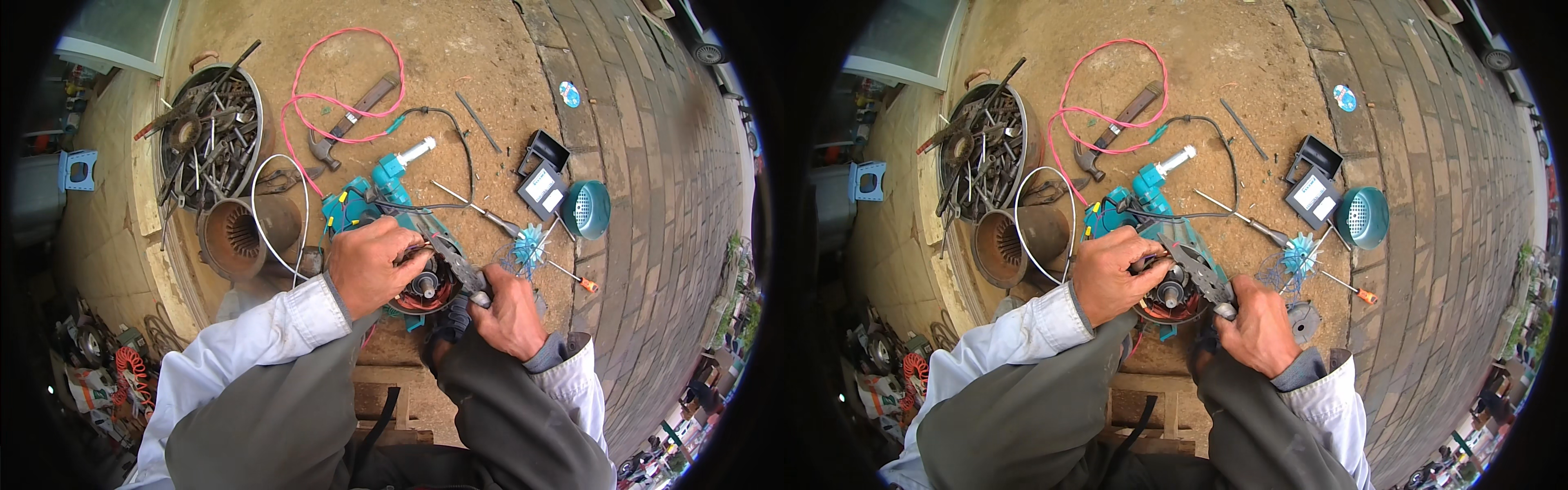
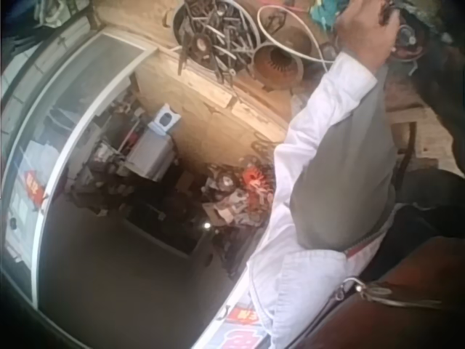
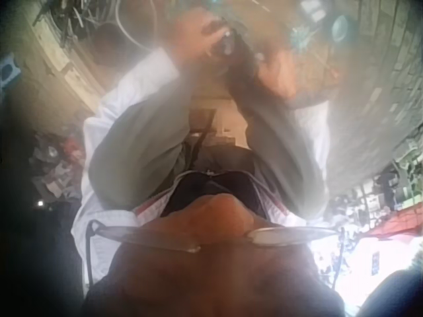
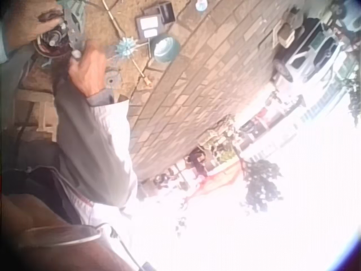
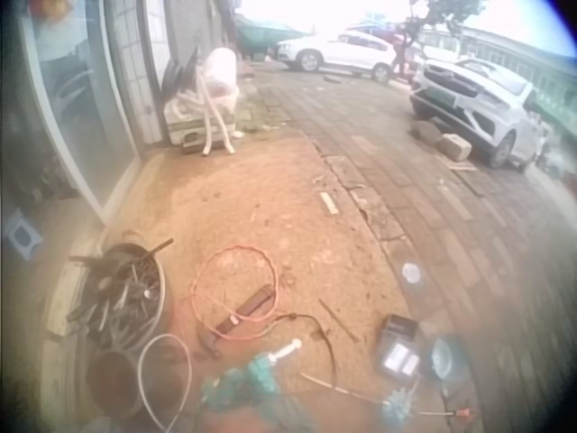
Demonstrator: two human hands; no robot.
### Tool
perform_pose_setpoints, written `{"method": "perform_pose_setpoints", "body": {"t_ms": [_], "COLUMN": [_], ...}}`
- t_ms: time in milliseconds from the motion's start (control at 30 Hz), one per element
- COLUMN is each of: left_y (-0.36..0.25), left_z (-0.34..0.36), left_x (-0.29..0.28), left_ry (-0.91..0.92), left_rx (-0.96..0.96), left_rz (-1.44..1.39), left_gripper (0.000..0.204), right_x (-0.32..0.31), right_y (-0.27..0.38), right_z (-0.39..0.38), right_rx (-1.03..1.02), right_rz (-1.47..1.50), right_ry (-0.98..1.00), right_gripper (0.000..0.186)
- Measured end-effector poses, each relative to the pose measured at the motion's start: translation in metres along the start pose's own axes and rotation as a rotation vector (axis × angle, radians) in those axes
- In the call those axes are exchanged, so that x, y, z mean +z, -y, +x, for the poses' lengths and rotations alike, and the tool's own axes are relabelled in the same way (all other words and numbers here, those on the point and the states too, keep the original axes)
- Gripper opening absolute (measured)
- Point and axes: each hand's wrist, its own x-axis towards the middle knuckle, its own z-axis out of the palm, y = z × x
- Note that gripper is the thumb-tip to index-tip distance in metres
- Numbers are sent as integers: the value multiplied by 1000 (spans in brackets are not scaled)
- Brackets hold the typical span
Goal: The person sits on the ground and uses pliers to strip and twist wires on a small motor or generator component. They repeatedly cut, strip, and connect wires while handling the component with both hands.
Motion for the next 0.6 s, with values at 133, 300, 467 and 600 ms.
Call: {"method": "perform_pose_setpoints", "body": {"t_ms": [133,300,467,600], "left_y": [-1,9,16,14], "left_z": [0,0,4,8], "left_x": [3,2,-3,-6], "left_ry": [88,338,397,461], "left_rx": [-141,-425,-413,-433], "left_rz": [-128,-592,-727,-749], "left_gripper": [10,15,21,25], "right_x": [0,0,0,3], "right_y": [4,6,6,3], "right_z": [-2,-3,-3,-1], "right_rx": [-27,-87,-122,-132], "right_rz": [-75,-206,-233,-245], "right_ry": [-33,-109,-131,-140], "right_gripper": [34,37,37,36]}}
